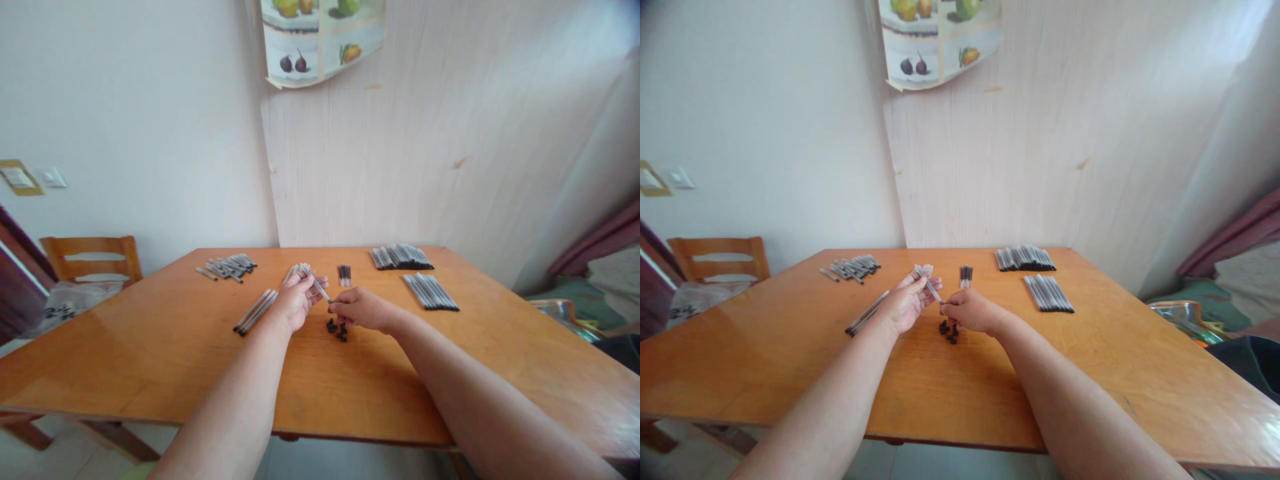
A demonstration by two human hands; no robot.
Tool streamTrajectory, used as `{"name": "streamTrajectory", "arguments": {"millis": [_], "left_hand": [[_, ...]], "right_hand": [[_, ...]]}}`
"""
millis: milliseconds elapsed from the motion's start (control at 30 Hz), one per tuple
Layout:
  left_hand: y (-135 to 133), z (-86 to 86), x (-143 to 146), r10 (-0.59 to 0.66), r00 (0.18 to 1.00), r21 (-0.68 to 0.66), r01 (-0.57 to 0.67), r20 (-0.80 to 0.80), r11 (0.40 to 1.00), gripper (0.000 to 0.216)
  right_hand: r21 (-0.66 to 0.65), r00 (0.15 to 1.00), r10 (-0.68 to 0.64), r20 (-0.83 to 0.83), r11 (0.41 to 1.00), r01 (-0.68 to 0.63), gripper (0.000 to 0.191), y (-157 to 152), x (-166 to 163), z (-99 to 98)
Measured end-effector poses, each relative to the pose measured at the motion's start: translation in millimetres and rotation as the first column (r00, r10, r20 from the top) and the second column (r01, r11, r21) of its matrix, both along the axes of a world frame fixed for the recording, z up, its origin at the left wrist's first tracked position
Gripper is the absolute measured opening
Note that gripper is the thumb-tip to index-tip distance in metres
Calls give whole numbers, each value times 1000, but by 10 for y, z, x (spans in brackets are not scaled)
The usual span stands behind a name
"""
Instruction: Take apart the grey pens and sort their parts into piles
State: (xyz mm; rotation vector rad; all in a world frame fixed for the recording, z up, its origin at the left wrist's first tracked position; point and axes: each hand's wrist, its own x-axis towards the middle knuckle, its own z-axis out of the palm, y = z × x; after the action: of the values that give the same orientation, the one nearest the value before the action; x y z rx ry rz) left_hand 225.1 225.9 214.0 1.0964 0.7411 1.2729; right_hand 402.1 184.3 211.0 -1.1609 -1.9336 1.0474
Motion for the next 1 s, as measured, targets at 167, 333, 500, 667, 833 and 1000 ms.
{"name": "streamTrajectory", "arguments": {"millis": [167,333,500,667,833,1000], "left_hand": [[-59,31,26,-55,998,-2,55,-15,998,22],[-105,52,48,-83,993,8,84,-88,996,18],[-111,65,58,-33,993,16,35,-112,999,20],[-93,60,69,9,993,8,-9,-114,1000,27],[-80,45,68,42,993,13,-41,-111,999,30],[-91,38,76,53,994,24,-51,-98,998,31]], "right_hand": [[-79,991,-26,-135,997,15,21,55,-5,-30],[27,994,-39,-102,999,42,20,57,14,-12],[170,997,-81,-5,982,80,24,74,23,-26],[394,983,-161,89,912,114,25,77,19,-15],[471,969,-230,88,867,162,21,55,7,18],[381,979,-202,27,907,177,25,63,5,11]]}}
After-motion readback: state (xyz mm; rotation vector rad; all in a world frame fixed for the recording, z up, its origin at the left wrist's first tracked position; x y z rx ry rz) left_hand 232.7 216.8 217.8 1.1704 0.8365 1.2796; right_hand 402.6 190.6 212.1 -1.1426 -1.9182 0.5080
